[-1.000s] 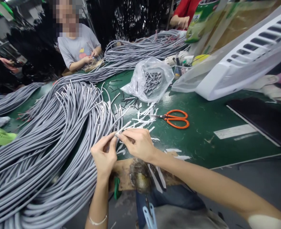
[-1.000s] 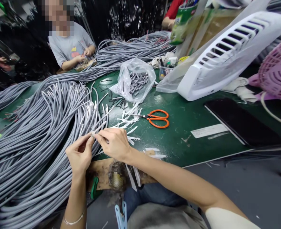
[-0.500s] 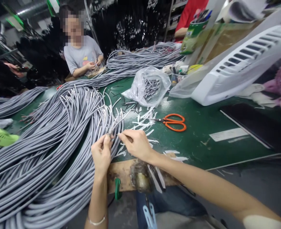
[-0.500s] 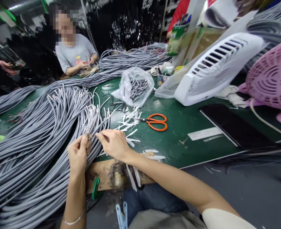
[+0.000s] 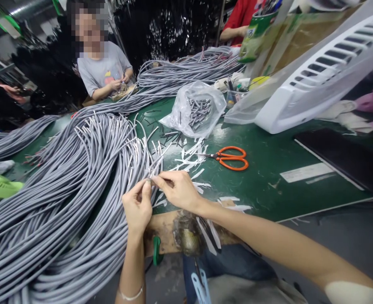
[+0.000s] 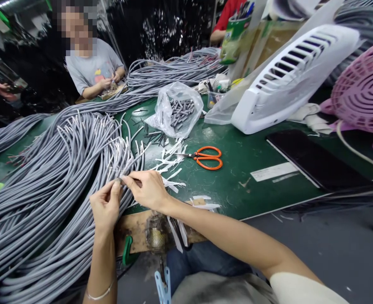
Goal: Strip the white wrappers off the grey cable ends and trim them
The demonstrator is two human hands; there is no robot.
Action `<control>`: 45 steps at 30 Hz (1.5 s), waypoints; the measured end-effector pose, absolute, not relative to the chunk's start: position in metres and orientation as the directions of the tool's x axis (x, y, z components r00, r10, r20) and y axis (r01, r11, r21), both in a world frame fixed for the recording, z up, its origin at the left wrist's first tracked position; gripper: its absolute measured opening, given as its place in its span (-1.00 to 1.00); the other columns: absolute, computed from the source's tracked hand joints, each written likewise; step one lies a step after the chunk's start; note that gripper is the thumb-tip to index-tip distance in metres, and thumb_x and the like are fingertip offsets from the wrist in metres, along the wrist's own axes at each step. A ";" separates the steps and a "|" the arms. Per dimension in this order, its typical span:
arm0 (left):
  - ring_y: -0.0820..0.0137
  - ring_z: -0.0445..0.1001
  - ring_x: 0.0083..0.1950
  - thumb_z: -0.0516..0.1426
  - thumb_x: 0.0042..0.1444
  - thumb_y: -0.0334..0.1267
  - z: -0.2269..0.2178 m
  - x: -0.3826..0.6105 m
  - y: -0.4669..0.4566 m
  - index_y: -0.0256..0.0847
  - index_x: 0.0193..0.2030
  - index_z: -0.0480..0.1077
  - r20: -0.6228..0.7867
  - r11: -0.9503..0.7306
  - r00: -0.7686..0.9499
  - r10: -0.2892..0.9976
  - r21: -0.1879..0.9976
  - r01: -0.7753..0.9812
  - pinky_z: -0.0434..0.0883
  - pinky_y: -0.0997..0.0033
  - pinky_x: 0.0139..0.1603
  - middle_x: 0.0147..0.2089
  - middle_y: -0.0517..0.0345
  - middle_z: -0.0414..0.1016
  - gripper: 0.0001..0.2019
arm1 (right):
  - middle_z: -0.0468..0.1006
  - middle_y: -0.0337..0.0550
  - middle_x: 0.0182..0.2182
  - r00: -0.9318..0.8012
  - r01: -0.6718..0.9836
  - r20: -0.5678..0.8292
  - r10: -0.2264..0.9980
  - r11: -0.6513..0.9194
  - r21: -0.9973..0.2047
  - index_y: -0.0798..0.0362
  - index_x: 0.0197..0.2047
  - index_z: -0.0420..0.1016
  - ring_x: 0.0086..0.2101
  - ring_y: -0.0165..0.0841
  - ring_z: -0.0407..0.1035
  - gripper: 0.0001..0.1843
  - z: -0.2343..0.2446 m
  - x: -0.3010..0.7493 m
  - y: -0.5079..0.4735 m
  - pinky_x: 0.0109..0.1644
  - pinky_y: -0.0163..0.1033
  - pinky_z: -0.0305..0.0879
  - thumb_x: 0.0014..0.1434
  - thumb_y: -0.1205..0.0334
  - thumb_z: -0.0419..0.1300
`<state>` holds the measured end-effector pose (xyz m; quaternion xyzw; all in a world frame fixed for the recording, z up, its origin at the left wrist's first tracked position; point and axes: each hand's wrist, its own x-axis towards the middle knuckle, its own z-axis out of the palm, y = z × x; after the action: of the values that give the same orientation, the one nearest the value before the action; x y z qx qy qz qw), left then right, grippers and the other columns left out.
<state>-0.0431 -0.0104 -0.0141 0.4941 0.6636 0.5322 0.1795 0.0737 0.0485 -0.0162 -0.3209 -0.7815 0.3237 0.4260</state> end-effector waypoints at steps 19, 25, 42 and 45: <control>0.54 0.22 -0.65 0.08 0.05 -0.12 -0.014 -0.042 -0.010 -0.28 -0.39 0.44 0.277 -0.077 -0.516 0.810 0.923 0.376 0.20 0.58 -0.65 -0.65 0.26 0.27 -0.74 | 0.43 -0.22 -0.62 -0.358 0.416 0.671 0.649 0.755 -0.507 0.10 -0.50 0.46 -0.55 -0.45 0.26 -0.68 -0.014 0.082 0.049 -0.42 -0.34 0.05 0.23 0.24 0.02; 0.45 0.42 -0.53 0.15 0.01 -0.18 -0.022 -0.042 -0.012 -0.27 -0.32 0.50 0.374 -0.114 -0.481 0.793 0.866 0.486 0.34 0.52 -0.55 -0.48 0.13 0.50 -0.80 | 0.41 -0.20 -0.63 -0.344 0.441 0.761 0.550 0.810 -0.386 0.12 -0.48 0.47 -0.53 -0.42 0.22 -0.65 -0.013 0.083 0.048 -0.41 -0.30 0.01 0.25 0.25 -0.01; 0.43 0.49 -0.45 0.18 0.00 -0.29 -0.022 -0.040 -0.010 -0.24 -0.33 0.53 0.562 -0.154 -0.355 0.748 0.666 0.730 0.39 0.50 -0.43 -0.42 0.12 0.58 -0.87 | 0.31 -0.28 -0.66 -0.267 -0.060 0.533 0.803 0.539 -0.840 0.10 -0.59 0.33 -0.62 -0.52 0.11 -0.61 -0.004 0.092 0.056 -0.53 -0.37 -0.01 0.21 0.12 0.01; 0.39 0.51 -0.45 0.16 0.00 -0.25 -0.023 -0.039 -0.008 -0.27 -0.37 0.53 0.502 -0.087 -0.396 0.769 0.695 0.713 0.41 0.48 -0.39 -0.44 0.09 0.58 -0.85 | 0.24 -0.31 -0.63 0.102 -0.245 0.468 0.878 0.479 -0.843 0.07 -0.58 0.28 -0.62 -0.53 0.04 -0.58 0.000 0.101 0.067 -0.56 -0.37 -0.04 0.20 0.00 0.01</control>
<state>-0.0391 -0.0082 -0.0225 0.5489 0.6751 0.4921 0.0283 0.1008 0.0672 0.0000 -0.2999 -0.5274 0.4133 0.6791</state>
